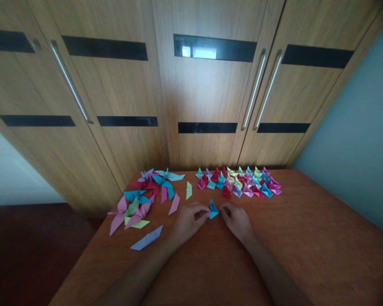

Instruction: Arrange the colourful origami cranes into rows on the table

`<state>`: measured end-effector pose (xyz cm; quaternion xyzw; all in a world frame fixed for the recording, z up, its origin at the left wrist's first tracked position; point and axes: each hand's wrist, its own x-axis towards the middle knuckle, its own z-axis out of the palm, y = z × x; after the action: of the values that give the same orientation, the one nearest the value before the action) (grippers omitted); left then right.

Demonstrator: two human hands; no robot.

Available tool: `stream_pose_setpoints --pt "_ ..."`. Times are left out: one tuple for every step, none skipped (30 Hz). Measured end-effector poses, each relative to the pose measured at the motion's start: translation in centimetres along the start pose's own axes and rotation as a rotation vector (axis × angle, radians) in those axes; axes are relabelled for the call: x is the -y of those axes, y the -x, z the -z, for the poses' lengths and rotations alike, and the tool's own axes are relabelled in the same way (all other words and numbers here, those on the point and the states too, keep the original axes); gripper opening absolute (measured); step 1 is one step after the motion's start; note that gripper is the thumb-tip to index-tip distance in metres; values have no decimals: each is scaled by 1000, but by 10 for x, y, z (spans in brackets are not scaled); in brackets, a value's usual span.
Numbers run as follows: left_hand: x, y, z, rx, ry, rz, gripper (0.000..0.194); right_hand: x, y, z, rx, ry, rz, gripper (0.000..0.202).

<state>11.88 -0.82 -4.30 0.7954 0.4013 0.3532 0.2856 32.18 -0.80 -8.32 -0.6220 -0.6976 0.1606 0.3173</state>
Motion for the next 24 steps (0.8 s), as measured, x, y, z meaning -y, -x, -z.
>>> stream_pose_setpoints --pt "1 -5 -2 3 -49 -21 15 0 0 1 -1 68 -26 21" --pt "2 -10 -4 2 -92 -38 15 -1 0 2 -4 127 -54 21" --pt "3 -16 -6 -2 -127 -53 16 -1 0 4 -10 179 -81 21" --pt "4 -22 -10 -6 -155 -66 16 -1 0 5 -14 221 -107 20" --pt "5 -28 -13 -12 -177 -78 16 -1 -1 6 -14 255 -128 20" --pt "7 -34 -17 -16 -195 -86 16 -1 -2 7 -9 280 -146 20" --pt "8 -39 -21 -18 -215 -92 16 0 -2 7 -1 301 -159 20" --pt "9 -44 -25 -17 -241 -95 15 0 -3 8 9 318 -169 20" --pt "10 -49 -29 -14 -273 -94 14 0 -3 8 17 330 -174 20" --pt "11 -54 -33 -11 -307 -90 13 0 -4 8 24 338 -177 20" --pt "12 -58 -36 -8 -338 -84 12 0 -4 8 28 341 -180 20" --pt "12 -62 -39 -5 -361 -77 11 1 -4 8 32 341 -180 20" --pt "13 -66 -42 -2 -375 -69 11 1 -4 9 35 339 -180 20" --pt "14 -69 -44 1 -383 -62 12 1 -4 9 36 337 -181 20" --pt "14 -72 -46 3 -387 -55 13 1 -4 9 39 336 -180 21" --pt "15 -74 -48 3 -389 -48 14 1 -4 9 41 334 -178 21" --pt "16 -76 -49 2 -393 -41 15 1 -4 9 41 331 -175 21" --pt "17 -78 -51 1 -396 -34 15 1 -4 10 41 327 -172 21" --pt "17 -79 -52 1 -399 -26 16 1 -4 10 40 322 -168 21" --pt "18 -80 -53 1 -401 -20 16 1 -4 10 39 318 -167 20" --pt "18 -81 -54 2 -403 -14 16 1 -4 11 39 316 -168 20" --pt "18 -81 -54 3 -403 -8 16 1 -4 11 39 314 -172 20" --pt "18 -81 -55 4 -404 -4 16 2 -4 11 39 311 -176 20" --pt "18 -82 -55 5 -404 -1 16 2 -4 11 37 308 -177 19"
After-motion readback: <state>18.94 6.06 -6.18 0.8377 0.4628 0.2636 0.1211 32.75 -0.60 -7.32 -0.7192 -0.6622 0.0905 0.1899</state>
